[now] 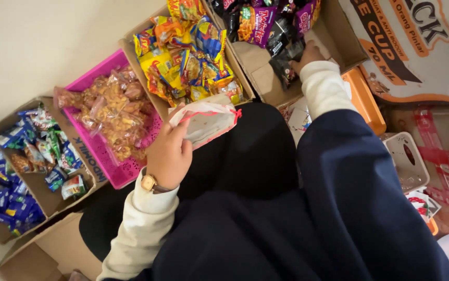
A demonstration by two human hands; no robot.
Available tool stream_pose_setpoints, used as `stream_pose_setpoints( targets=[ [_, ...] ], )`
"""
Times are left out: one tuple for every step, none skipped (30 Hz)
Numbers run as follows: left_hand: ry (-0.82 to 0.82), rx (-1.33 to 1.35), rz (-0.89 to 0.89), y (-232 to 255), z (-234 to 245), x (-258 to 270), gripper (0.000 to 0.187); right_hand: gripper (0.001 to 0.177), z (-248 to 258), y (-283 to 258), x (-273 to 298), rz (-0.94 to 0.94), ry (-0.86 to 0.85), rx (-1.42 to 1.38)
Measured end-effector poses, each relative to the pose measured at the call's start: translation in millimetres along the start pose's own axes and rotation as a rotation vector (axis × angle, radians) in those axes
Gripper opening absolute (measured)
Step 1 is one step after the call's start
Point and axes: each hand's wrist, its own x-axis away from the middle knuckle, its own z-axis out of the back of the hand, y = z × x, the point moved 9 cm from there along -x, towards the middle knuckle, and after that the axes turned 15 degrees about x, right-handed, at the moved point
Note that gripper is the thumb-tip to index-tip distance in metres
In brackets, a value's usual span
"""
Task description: Packing various small snack packets into individual drawstring gift bags from organized bins.
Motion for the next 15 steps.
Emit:
stream_pose_setpoints(
  targets=[
    [0.018, 0.018, -0.009, 1, 3, 3, 0.050, 0.067, 10, -13, 10, 0.063, 0.025, -0.034],
    [0.037, 0.035, -0.022, 2, 6, 5, 0.048, 0.070, 20, -25, 19, 0.126, 0.052, -0.070],
    [0.046, 0.032, -0.024, 4, 9, 7, 0.048, 0.070, 25, -24, 23, 0.132, 0.059, -0.071],
    [0.052, 0.064, -0.033, 6, 12, 11, 0.048, 0.076, 33, -31, 29, 0.197, 0.108, -0.082],
    [0.057, 0.095, -0.044, 7, 16, 15, 0.049, 0.083, 41, -37, 36, 0.263, 0.156, -0.093],
    [0.070, 0.091, -0.041, 9, 20, 20, 0.049, 0.083, 67, -49, 55, 0.275, 0.162, -0.091],
    [0.069, 0.086, -0.040, 10, 23, 25, 0.050, 0.079, 96, -61, 77, 0.304, 0.208, -0.130],
    [0.070, 0.082, -0.040, 12, 26, 29, 0.052, 0.076, 127, -72, 98, 0.333, 0.255, -0.168],
    [0.085, 0.080, -0.038, 11, 29, 34, 0.052, 0.076, 150, -82, 123, 0.346, 0.261, -0.165],
    [0.070, 0.095, -0.041, 11, 29, 40, 0.052, 0.078, 188, -98, 158, 0.504, 0.407, -0.331],
    [0.056, 0.111, -0.044, 11, 29, 46, 0.052, 0.080, 224, -110, 197, 0.663, 0.549, -0.499],
    [0.069, 0.111, -0.042, 13, 32, 52, 0.052, 0.080, 243, -121, 227, 0.676, 0.551, -0.496],
    [0.060, 0.135, -0.048, 16, 32, 58, 0.052, 0.081, 268, -132, 263, 0.817, 0.561, -0.695],
    [0.050, 0.160, -0.055, 19, 32, 65, 0.051, 0.084, 292, -140, 301, 0.954, 0.564, -0.897],
    [0.062, 0.160, -0.053, 23, 34, 71, 0.051, 0.084, 295, -148, 325, 0.966, 0.562, -0.894]
  ],
)
